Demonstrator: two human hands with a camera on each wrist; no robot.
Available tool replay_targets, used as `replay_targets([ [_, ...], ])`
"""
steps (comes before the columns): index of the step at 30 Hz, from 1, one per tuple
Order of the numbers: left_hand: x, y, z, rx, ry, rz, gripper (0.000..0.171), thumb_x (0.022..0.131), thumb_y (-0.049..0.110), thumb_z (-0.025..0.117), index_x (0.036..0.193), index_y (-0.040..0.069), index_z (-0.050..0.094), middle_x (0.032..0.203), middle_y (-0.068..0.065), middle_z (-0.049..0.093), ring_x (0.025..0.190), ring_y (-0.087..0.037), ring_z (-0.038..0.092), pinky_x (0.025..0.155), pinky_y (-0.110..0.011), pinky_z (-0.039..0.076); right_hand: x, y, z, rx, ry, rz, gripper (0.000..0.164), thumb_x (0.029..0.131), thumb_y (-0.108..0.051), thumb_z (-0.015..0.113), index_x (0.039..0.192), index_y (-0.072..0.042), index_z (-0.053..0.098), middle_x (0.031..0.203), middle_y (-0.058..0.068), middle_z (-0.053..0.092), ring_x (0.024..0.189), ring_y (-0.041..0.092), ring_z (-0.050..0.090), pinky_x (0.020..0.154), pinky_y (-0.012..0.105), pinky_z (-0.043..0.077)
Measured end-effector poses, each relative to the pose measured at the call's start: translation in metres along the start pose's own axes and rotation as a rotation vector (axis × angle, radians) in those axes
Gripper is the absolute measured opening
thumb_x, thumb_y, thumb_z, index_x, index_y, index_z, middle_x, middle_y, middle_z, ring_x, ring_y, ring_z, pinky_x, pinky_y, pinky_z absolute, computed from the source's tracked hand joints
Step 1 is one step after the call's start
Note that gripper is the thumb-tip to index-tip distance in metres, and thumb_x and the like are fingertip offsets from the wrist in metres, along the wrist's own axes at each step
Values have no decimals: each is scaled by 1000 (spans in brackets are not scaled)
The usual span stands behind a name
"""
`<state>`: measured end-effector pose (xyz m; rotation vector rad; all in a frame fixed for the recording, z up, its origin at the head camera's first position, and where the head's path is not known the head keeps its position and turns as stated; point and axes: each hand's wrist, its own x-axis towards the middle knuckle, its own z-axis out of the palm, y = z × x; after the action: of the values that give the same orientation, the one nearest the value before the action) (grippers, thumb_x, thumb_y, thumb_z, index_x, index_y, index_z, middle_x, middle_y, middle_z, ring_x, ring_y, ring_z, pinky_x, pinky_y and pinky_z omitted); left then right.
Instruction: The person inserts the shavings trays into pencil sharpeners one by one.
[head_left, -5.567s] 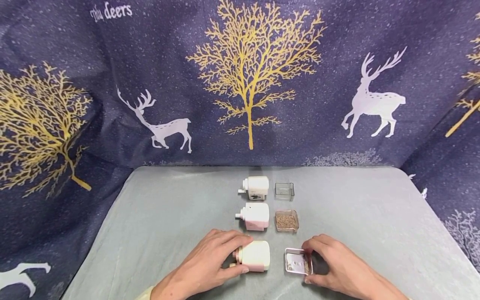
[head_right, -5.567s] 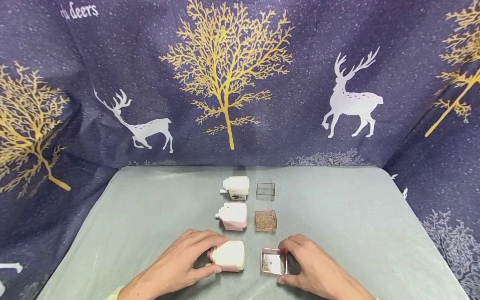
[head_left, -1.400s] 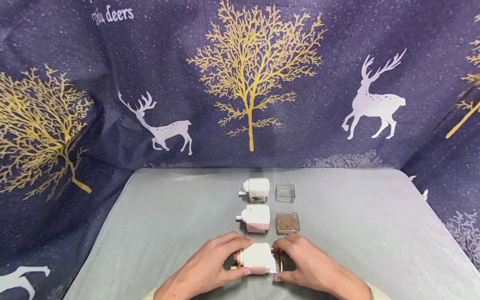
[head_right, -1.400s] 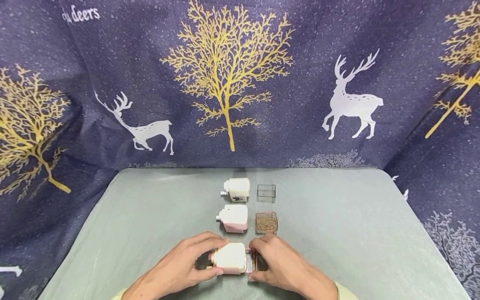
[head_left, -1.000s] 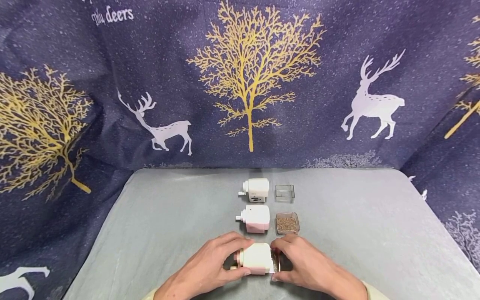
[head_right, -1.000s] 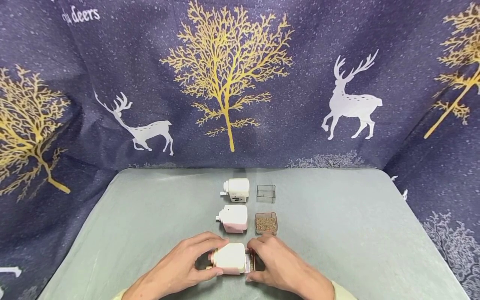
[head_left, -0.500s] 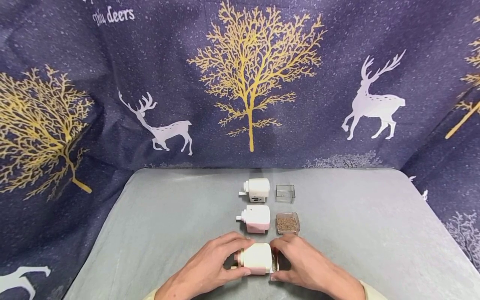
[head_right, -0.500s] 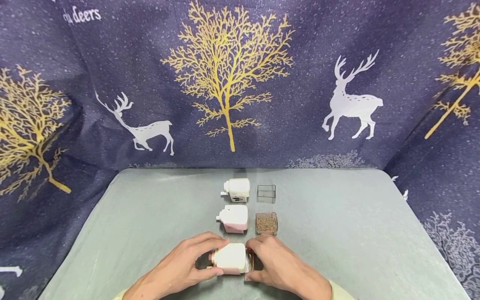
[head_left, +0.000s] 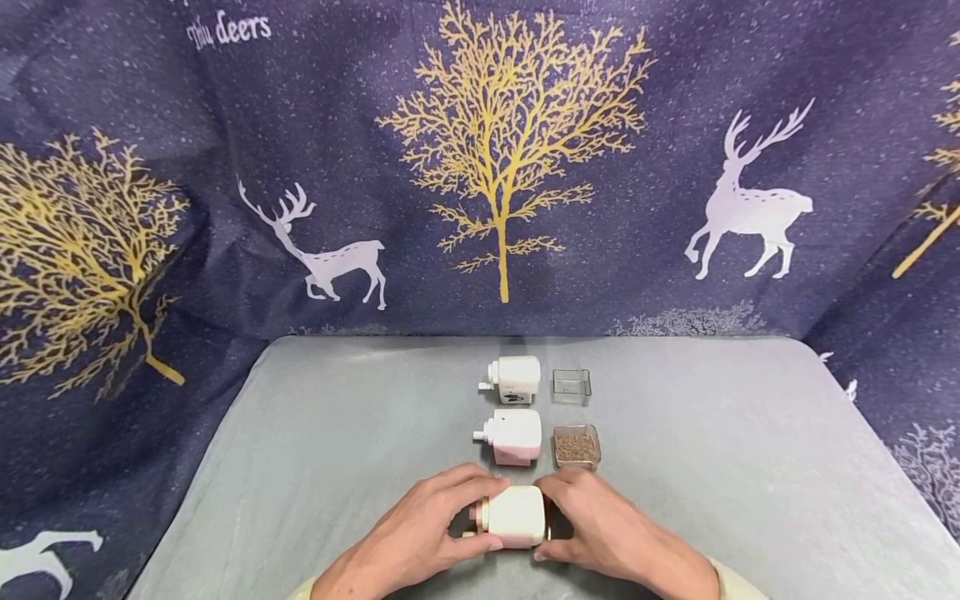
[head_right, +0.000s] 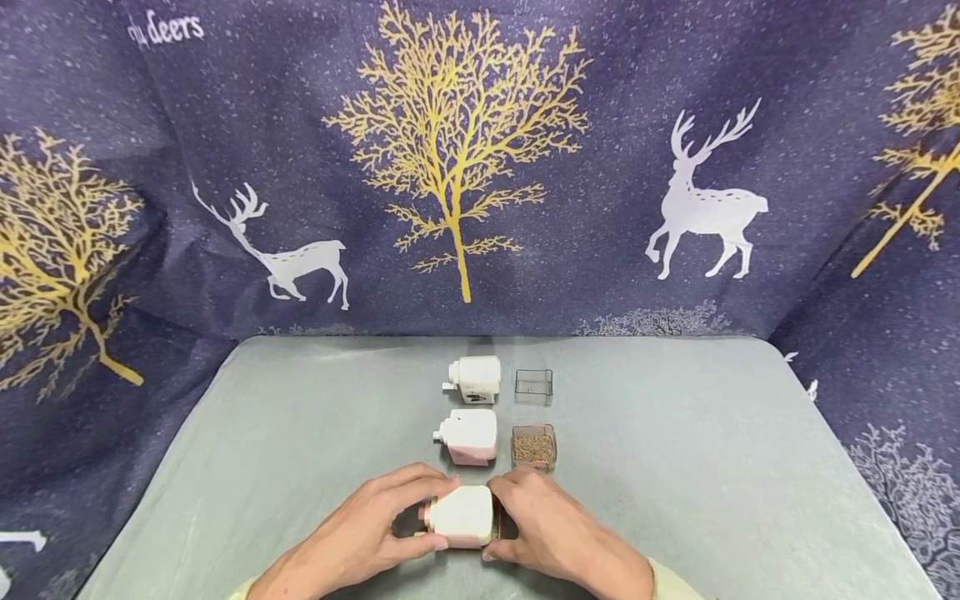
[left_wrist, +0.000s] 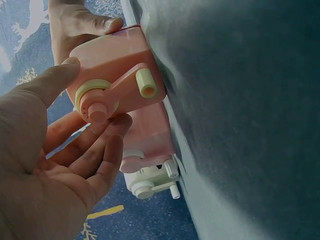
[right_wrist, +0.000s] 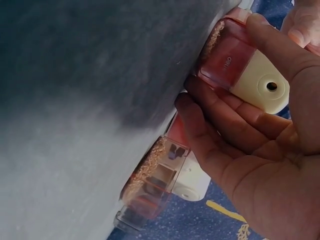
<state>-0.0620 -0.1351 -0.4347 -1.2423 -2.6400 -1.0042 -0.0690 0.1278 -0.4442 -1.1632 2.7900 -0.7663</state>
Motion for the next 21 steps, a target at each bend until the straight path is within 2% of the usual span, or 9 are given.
replay_targets([
  [13, -1, 0, 1, -11, 7, 2, 55, 88, 44, 69, 135, 19, 58, 125, 12, 55, 106, -1, 53, 85, -25, 52, 2, -1, 3, -14, 10, 3, 52, 67, -47, 85, 104, -15, 66, 92, -11, 61, 84, 5, 56, 69, 23, 53],
  [21, 0, 0, 1, -18, 4, -3, 54, 87, 44, 70, 134, 19, 59, 124, 12, 55, 106, -1, 54, 85, -26, 52, 4, -2, 3, -39, 9, 3, 57, 65, -48, 86, 104, -13, 65, 89, -11, 59, 80, 5, 55, 65, 22, 52],
])
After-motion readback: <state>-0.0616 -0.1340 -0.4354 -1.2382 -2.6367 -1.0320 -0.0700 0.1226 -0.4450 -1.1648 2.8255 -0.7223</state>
